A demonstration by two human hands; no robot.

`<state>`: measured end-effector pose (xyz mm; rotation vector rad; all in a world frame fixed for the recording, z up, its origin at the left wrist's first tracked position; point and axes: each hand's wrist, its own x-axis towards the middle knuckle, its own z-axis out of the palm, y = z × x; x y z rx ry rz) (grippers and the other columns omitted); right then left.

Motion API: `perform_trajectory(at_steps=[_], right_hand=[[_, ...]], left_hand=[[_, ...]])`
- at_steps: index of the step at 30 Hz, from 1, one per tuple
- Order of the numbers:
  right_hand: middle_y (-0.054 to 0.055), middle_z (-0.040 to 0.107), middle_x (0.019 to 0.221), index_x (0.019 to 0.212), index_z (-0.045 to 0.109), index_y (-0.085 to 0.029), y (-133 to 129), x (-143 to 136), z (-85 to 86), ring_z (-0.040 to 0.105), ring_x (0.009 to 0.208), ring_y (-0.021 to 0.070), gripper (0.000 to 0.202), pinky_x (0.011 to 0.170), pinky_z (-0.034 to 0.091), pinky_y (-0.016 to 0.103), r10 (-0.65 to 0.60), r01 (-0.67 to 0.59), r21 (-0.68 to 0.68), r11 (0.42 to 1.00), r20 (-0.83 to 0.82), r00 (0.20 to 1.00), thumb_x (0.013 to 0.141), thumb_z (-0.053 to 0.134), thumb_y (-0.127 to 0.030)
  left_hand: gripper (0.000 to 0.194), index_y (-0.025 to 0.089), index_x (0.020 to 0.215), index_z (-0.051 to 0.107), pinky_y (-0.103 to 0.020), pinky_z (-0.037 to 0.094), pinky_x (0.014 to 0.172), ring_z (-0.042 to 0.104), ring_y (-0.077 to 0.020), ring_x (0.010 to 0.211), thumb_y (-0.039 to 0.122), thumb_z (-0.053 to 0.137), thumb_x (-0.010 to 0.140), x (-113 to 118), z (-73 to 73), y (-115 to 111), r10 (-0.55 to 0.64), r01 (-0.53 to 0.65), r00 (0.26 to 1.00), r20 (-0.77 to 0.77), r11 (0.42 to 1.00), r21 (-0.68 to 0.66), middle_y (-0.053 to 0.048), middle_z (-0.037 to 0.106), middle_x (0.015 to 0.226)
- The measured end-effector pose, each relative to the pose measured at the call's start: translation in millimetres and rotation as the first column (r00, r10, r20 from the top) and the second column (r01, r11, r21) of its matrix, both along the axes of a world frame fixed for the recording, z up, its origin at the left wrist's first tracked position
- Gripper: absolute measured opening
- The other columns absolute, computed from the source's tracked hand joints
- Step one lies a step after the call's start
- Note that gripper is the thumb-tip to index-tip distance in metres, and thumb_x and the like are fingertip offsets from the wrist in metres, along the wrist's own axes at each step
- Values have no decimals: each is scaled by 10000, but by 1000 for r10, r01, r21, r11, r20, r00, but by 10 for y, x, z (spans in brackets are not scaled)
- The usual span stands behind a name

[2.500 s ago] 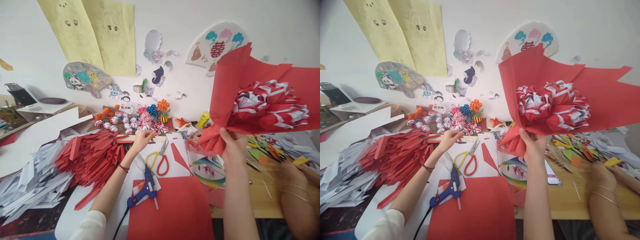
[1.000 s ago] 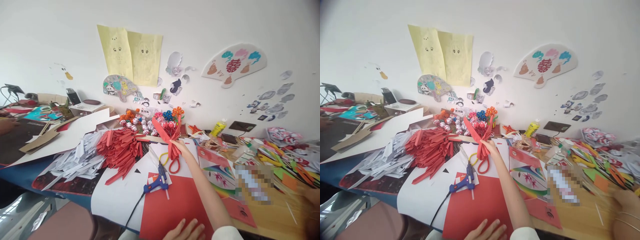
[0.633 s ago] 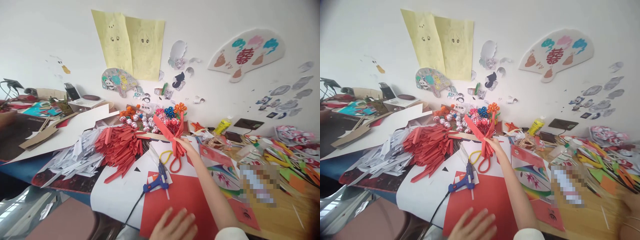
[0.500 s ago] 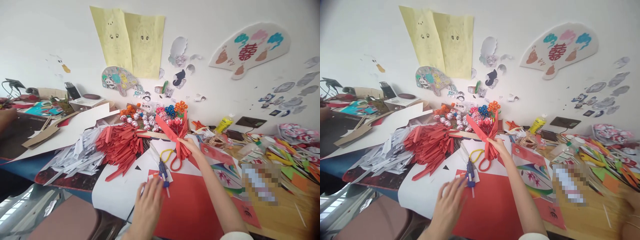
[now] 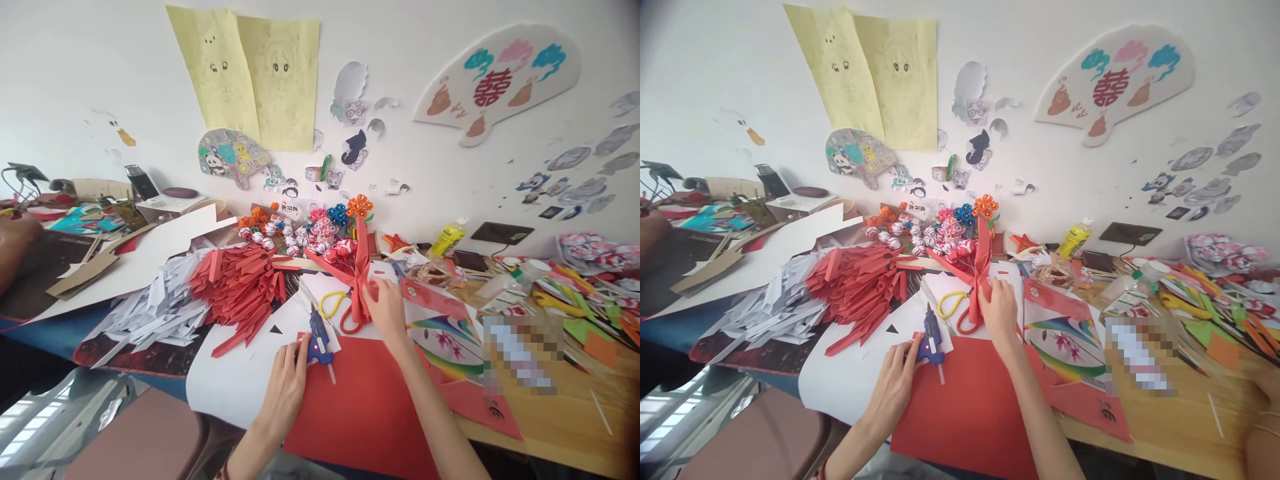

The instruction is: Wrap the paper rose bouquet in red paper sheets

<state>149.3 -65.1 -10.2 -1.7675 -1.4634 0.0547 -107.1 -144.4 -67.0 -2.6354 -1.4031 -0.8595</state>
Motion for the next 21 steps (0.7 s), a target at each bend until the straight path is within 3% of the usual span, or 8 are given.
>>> perform_trajectory(at_steps=[2,4,6,7,10,13,16,21], right_hand=[[96,630,910,972,657,-221,-302,-182,10,579,874,259,247,807,447,387,117,-118,5,993,51,992,921,478,-383],[99,627,935,936,664,-245,-570,-346,-2,566,914,281,233,820,440,406,102,-103,11,995,46,994,926,485,-393],[95,640,929,939,669,-245,-748,-459,-20,575,902,283,251,799,442,398,121,-124,-46,991,-75,990,919,503,-432],[79,651,880,937,672,-240,-798,-493,-28,589,827,260,276,747,453,373,180,-209,-134,969,-201,963,917,505,-458],[35,655,763,897,684,-220,-826,-539,-49,584,692,208,334,638,446,311,284,-470,-263,842,-526,802,892,531,-517],[17,638,716,806,685,-200,-779,-560,-77,573,684,192,326,626,430,288,325,-598,-253,760,-650,687,861,578,-503],[12,618,679,741,674,-187,-739,-578,-115,553,660,177,297,614,413,281,338,-632,-237,738,-681,649,850,601,-453],[26,640,704,781,693,-175,-628,-505,-141,574,690,185,271,638,428,285,281,-587,-252,770,-692,665,826,629,-435]], left_hand=[[562,187,1527,156,-441,507,855,552,-251,1008,172,314,988,-49,4,-7,13,-13,999,37,1000,-20,-149,548,1120],[586,212,1532,146,-424,517,852,543,-245,1005,167,347,982,-100,12,-12,24,-20,998,61,998,-54,-139,541,1111],[611,232,1532,148,-404,524,848,540,-237,995,165,386,974,-149,19,-21,23,-17,996,82,997,-75,-129,535,1102],[622,239,1533,147,-398,525,849,539,-233,990,162,401,970,-171,21,-28,18,-11,996,93,997,-75,-127,533,1101],[645,254,1534,136,-395,525,854,540,-226,986,151,420,964,-217,19,-50,5,1,993,117,999,-54,-124,528,1102],[642,265,1532,142,-401,528,844,544,-233,993,155,421,964,-232,21,-60,12,-7,991,135,999,-38,-129,533,1117],[638,264,1529,158,-392,531,828,544,-234,990,151,423,960,-245,39,-55,10,-4,986,168,999,-35,-129,540,1125],[568,261,1496,256,-372,522,823,536,-227,1006,140,396,960,-401,126,-23,-25,56,955,294,994,-96,-123,530,1138]])
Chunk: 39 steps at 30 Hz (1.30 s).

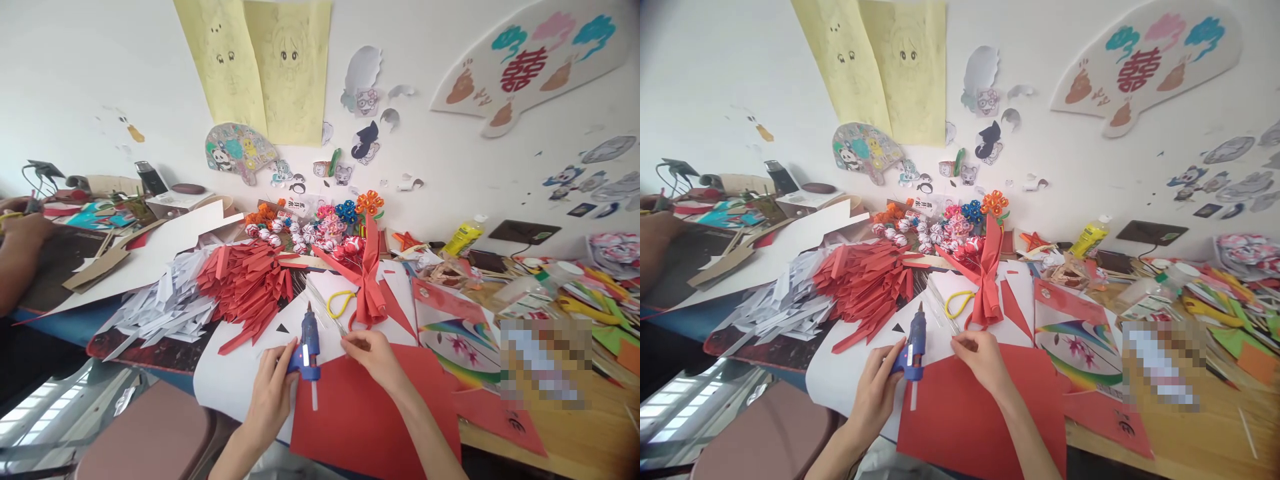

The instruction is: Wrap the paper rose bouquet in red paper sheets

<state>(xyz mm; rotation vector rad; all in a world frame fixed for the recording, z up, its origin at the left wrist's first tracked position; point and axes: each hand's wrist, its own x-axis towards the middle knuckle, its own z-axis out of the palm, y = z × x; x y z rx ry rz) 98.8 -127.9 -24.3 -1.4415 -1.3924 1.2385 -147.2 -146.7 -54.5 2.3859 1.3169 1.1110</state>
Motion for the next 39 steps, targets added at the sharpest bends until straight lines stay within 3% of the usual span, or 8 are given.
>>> perform_trajectory(at_steps=[3,8,16,22,26,31,35,39], right_hand=[[17,619,720,804,682,-178,135,105,63,545,648,161,267,594,410,267,53,-53,3,999,7,999,831,618,-436],[-11,559,638,718,634,-185,413,201,225,502,551,129,271,547,381,253,276,-279,8,960,128,953,843,588,-421],[-20,571,588,645,610,-181,815,53,360,529,560,129,195,555,368,236,373,-409,43,912,334,866,811,562,-272],[36,699,780,825,709,-179,934,-87,387,571,678,154,233,620,364,249,126,-280,177,943,590,797,865,481,-204],[21,699,804,969,705,-227,749,-40,425,584,660,156,265,595,375,246,33,-191,206,960,592,806,909,447,-238],[16,700,857,972,676,-235,284,160,383,578,649,154,253,630,433,263,-53,-88,246,965,516,855,943,437,-312],[38,694,915,966,648,-238,-148,277,154,605,715,182,236,658,480,291,-191,62,269,961,487,853,949,441,-350],[57,664,1110,1031,643,-258,-455,298,-146,622,1035,221,234,911,503,358,-183,50,281,958,471,863,958,428,-315]], left_hand=[[508,248,1473,307,-390,515,826,534,-240,1023,170,350,973,-165,75,43,-114,114,993,32,993,-14,-133,529,1143],[522,240,1471,320,-381,504,815,547,-225,967,129,367,962,-317,174,133,-316,320,937,-147,948,-1,-127,569,1105],[534,179,1468,316,-375,486,817,534,-225,967,113,418,948,-280,100,256,-271,303,919,-287,950,72,-121,576,1068],[451,134,1390,415,-387,479,808,524,-245,972,110,413,940,-262,-3,335,-191,210,928,-321,977,26,-140,573,1085],[417,131,1341,456,-394,475,795,520,-252,962,85,392,932,-267,-11,353,-190,188,915,-356,981,-38,-138,578,1078],[396,110,1300,472,-405,474,792,515,-252,953,58,376,919,-262,4,355,-204,190,912,-356,979,-73,-138,580,1071],[415,105,1287,471,-404,475,777,519,-249,934,21,363,895,-242,-14,360,-199,186,909,-367,980,-71,-134,590,1078],[424,123,1301,464,-396,477,785,529,-245,940,28,357,903,-235,-73,351,-180,175,907,-381,983,-47,-128,589,1089]])
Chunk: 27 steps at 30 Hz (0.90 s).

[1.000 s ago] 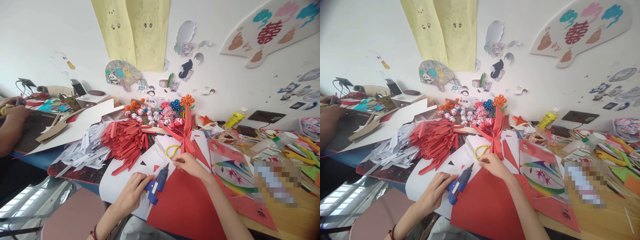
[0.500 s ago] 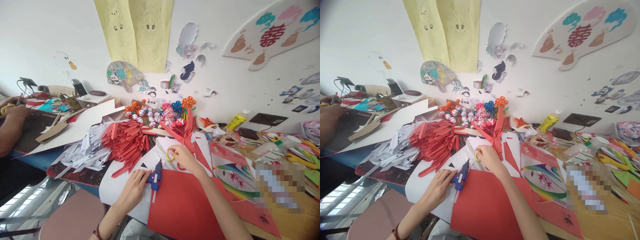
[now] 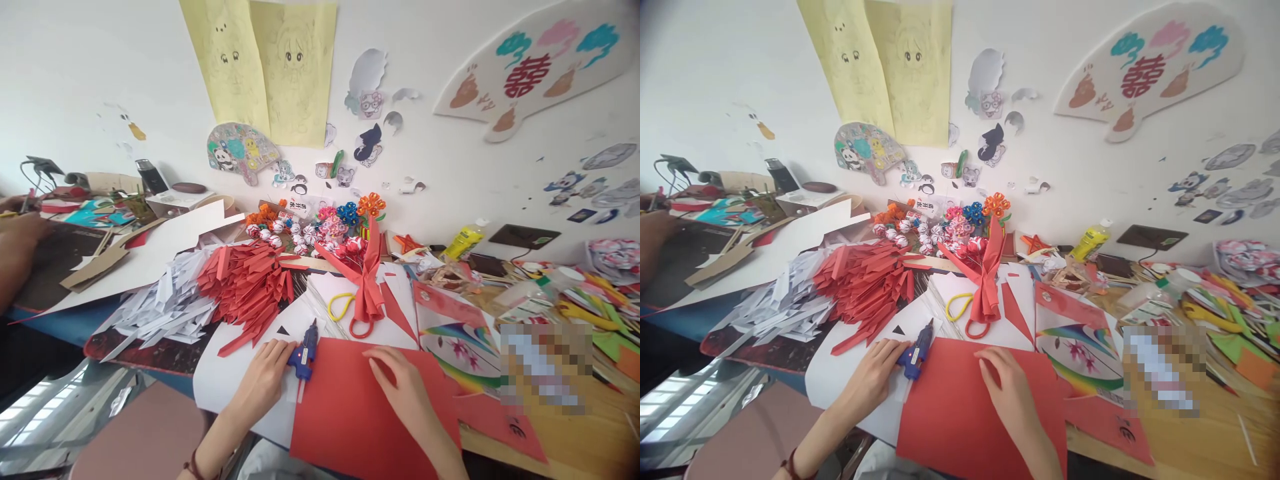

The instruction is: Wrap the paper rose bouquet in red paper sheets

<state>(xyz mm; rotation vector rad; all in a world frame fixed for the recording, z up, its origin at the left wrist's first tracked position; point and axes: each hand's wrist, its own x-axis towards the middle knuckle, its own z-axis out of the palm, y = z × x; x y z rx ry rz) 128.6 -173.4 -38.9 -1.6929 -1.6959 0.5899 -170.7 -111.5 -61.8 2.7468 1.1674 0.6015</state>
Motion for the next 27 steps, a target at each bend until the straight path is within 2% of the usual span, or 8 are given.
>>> perform_trajectory(at_steps=[5,12,16,18,19,22,24,27], right_hand=[[68,617,1242,1157,615,-258,-146,6,-222,578,1173,219,275,1013,489,395,13,-13,27,1000,5,1000,957,429,-295],[47,600,1291,1179,620,-281,-319,54,-313,545,1233,215,291,1029,486,384,-38,29,160,987,54,998,957,434,-295],[56,613,1248,1176,618,-275,-568,216,-340,566,1184,232,295,987,485,391,-263,238,258,936,66,963,946,444,-341],[78,646,1174,1120,636,-245,-750,338,-370,604,1106,260,315,952,486,422,-442,408,302,862,55,895,925,451,-410],[88,661,1137,1083,644,-233,-848,403,-391,624,1054,279,346,914,494,438,-560,520,308,797,55,827,900,461,-464],[101,688,997,943,648,-222,-1125,576,-465,654,827,302,469,739,524,458,-775,764,127,632,100,624,759,527,-636],[113,699,946,917,624,-211,-1262,638,-510,662,819,322,566,721,534,463,-819,823,-75,563,85,568,647,588,-707],[109,727,878,936,591,-202,-1363,616,-549,694,858,318,650,738,566,402,-821,751,-352,558,-104,561,548,677,-717]], left_hand=[[467,118,1360,429,-409,475,821,522,-258,980,30,361,906,-15,-89,5,111,-109,994,-20,990,93,-134,575,1076],[430,123,1333,477,-399,462,797,519,-250,927,63,370,921,16,-96,92,269,-265,963,-3,950,162,-120,569,1038],[425,149,1346,486,-378,451,801,531,-248,950,96,386,936,17,-108,134,303,-295,953,-26,941,163,-117,571,1057],[431,170,1359,488,-382,440,823,536,-251,969,114,403,941,-11,-118,140,322,-305,945,-60,933,192,-114,583,1067],[437,184,1366,488,-391,431,844,538,-255,980,122,412,941,-29,-121,137,333,-310,939,-84,927,213,-113,591,1074],[460,216,1384,486,-414,403,890,544,-266,1007,136,439,933,-80,-114,105,372,-325,918,-138,904,279,-114,610,1115],[468,224,1399,472,-414,394,892,549,-272,1031,161,451,935,-100,-97,70,392,-336,910,-138,890,309,-120,613,1165],[467,222,1415,452,-420,383,899,548,-286,1079,229,456,948,-112,-68,15,402,-346,909,-115,878,330,-130,604,1237]])
